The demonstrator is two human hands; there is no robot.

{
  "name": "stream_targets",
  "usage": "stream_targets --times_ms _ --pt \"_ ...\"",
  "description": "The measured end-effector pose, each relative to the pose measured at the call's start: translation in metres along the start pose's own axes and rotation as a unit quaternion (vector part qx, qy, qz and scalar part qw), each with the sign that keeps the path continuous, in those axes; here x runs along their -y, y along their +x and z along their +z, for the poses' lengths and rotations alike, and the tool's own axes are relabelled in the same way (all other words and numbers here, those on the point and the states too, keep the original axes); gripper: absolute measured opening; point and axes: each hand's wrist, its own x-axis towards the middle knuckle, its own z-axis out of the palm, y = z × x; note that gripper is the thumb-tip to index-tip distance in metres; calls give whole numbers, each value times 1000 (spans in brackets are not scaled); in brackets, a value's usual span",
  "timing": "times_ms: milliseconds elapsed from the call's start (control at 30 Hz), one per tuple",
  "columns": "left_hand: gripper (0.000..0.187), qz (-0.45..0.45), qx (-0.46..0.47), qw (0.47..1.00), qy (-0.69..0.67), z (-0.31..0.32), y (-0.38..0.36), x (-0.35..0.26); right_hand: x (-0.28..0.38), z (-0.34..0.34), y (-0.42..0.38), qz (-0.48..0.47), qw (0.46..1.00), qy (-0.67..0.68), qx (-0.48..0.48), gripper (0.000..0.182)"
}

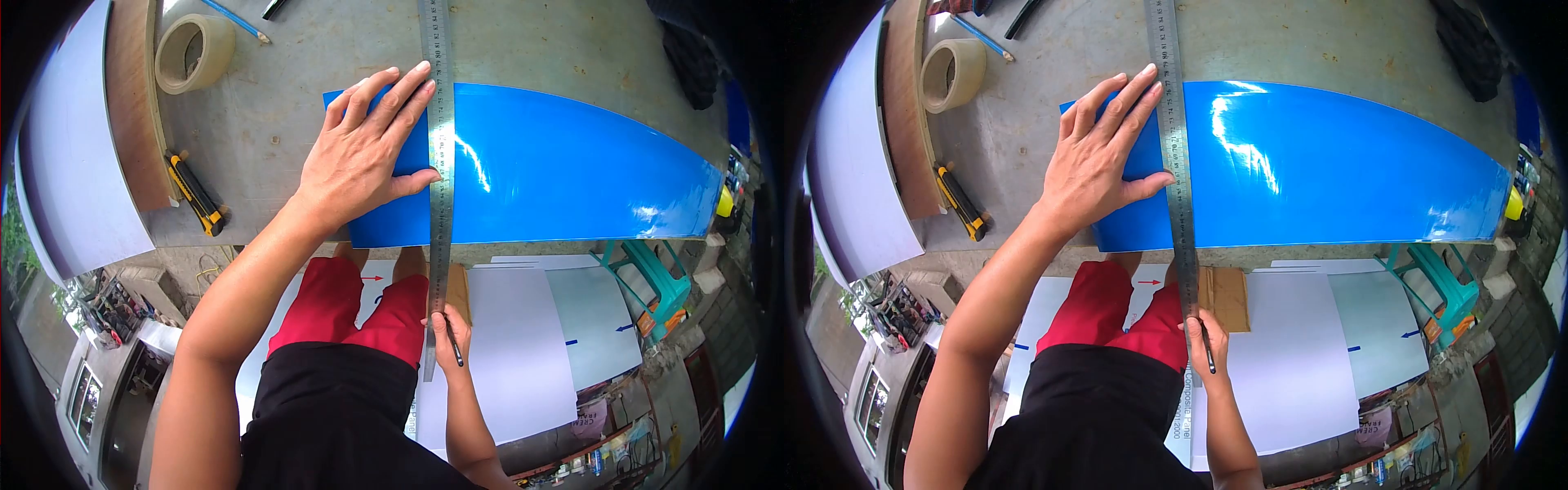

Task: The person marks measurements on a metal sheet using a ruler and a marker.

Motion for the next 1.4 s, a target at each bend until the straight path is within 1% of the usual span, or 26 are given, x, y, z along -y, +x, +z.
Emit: stream_targets --times_ms 867,967,1033,1067,1133,1167,1233,1267,1300,1367,1400 --pt "102 1 2 1000 12 0 1 -1 -3 -4 3 -1 1000 -5 10 33" --pt "107 -3 10 1000 23 1 0 -1 7 -3 6 -14 1000 -10 20 33" --pt "106 -4 14 1000 24 1 0 0 20 0 8 -25 1000 -10 -14 31" --pt "106 -3 12 1000 24 1 0 0 17 -1 8 -27 999 -11 -15 31" --pt "105 -4 18 1000 25 0 0 1 13 -7 11 -79 990 -79 -80 35" --pt "105 -3 16 1000 25 -1 0 0 17 -13 13 -81 990 -80 -80 35" --pt "100 1 1 1000 5 -2 1 -1 34 -29 16 -139 976 -105 -134 39" --pt "100 1 0 1000 5 -2 1 -1 47 -34 20 -169 967 -111 -156 46" --pt "100 2 -3 1000 2 -2 1 -1 58 -38 24 -170 967 -112 -156 46" --pt "100 3 -6 1000 -1 -2 1 -1 79 -44 34 -256 938 -104 -208 51" --pt "100 3 -7 1000 -3 -2 1 -1 87 -45 40 -256 938 -105 -208 51"
